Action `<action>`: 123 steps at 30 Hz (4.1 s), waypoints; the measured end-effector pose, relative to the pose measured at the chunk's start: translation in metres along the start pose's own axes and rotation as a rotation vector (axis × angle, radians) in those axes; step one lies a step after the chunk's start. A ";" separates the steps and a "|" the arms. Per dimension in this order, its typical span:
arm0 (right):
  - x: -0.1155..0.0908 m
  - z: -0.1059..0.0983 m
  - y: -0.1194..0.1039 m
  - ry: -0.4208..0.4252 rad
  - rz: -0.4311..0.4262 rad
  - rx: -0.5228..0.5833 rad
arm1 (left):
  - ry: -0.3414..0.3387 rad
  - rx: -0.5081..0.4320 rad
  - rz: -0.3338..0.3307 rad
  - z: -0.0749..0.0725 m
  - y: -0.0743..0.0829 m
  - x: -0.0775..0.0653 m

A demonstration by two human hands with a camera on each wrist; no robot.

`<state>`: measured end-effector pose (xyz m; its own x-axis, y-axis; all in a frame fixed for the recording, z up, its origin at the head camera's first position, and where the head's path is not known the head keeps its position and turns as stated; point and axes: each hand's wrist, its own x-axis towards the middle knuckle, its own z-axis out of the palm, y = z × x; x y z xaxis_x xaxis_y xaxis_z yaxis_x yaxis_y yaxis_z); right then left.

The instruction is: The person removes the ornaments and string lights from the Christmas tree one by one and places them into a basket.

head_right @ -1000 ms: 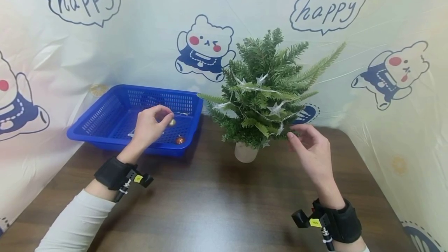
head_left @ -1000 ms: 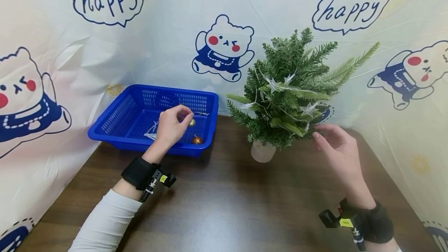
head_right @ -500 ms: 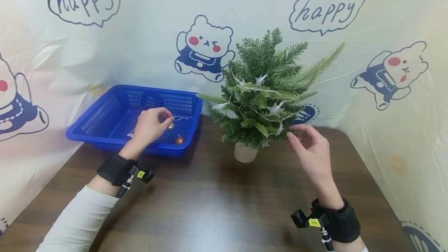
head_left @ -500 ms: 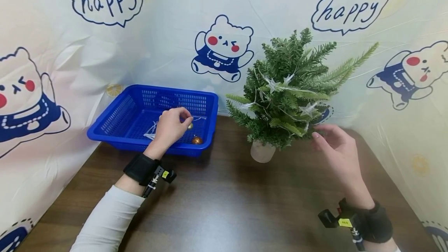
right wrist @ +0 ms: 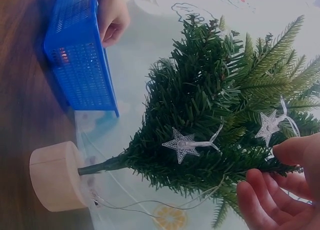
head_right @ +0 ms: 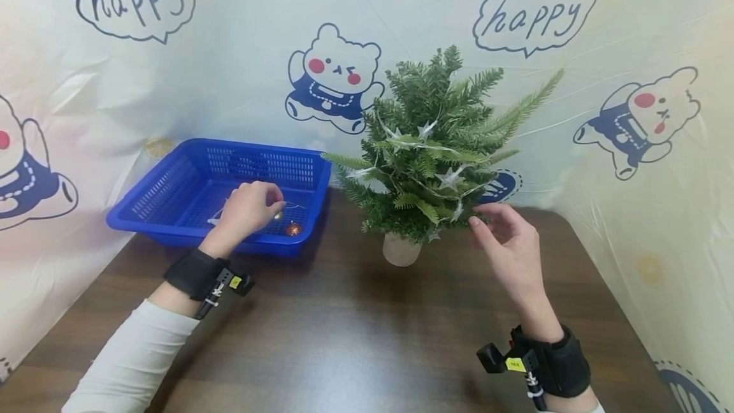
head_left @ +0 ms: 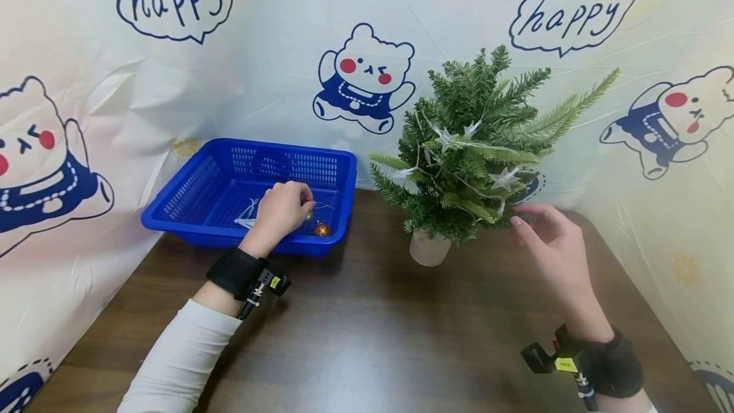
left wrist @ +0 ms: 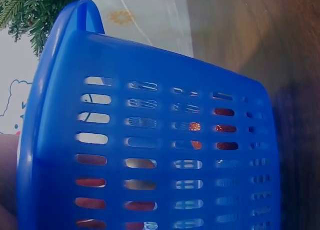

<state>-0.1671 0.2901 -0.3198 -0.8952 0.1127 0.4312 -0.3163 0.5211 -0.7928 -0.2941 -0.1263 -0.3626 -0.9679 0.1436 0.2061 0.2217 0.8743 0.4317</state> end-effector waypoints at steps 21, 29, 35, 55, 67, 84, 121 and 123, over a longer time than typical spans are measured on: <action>0.002 0.001 0.003 0.004 0.007 0.031 | -0.277 0.154 0.007 0.005 0.004 0.007; 0.002 0.001 0.004 0.007 0.000 0.008 | -0.401 0.175 0.016 0.005 0.008 0.011; 0.002 0.000 0.004 0.009 -0.009 0.005 | -0.431 0.210 0.020 0.006 0.008 0.014; 0.001 0.000 0.003 0.007 -0.003 0.012 | -0.385 0.216 -0.013 -0.007 0.014 0.013; 0.000 -0.001 0.004 0.005 0.005 -0.007 | -0.104 0.179 0.140 -0.059 0.051 0.008; 0.009 -0.004 0.012 0.024 0.016 0.020 | 0.195 -0.237 0.692 -0.146 0.182 0.003; 0.004 -0.002 0.015 0.063 0.008 0.074 | -0.353 0.219 0.739 -0.124 0.287 0.053; 0.003 -0.002 0.015 0.067 -0.001 0.070 | -0.338 0.163 0.719 -0.124 0.285 0.053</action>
<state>-0.1740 0.2999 -0.3299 -0.8725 0.1696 0.4582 -0.3407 0.4610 -0.8194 -0.2674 0.0731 -0.1202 -0.5845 0.8055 0.0973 0.8083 0.5677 0.1560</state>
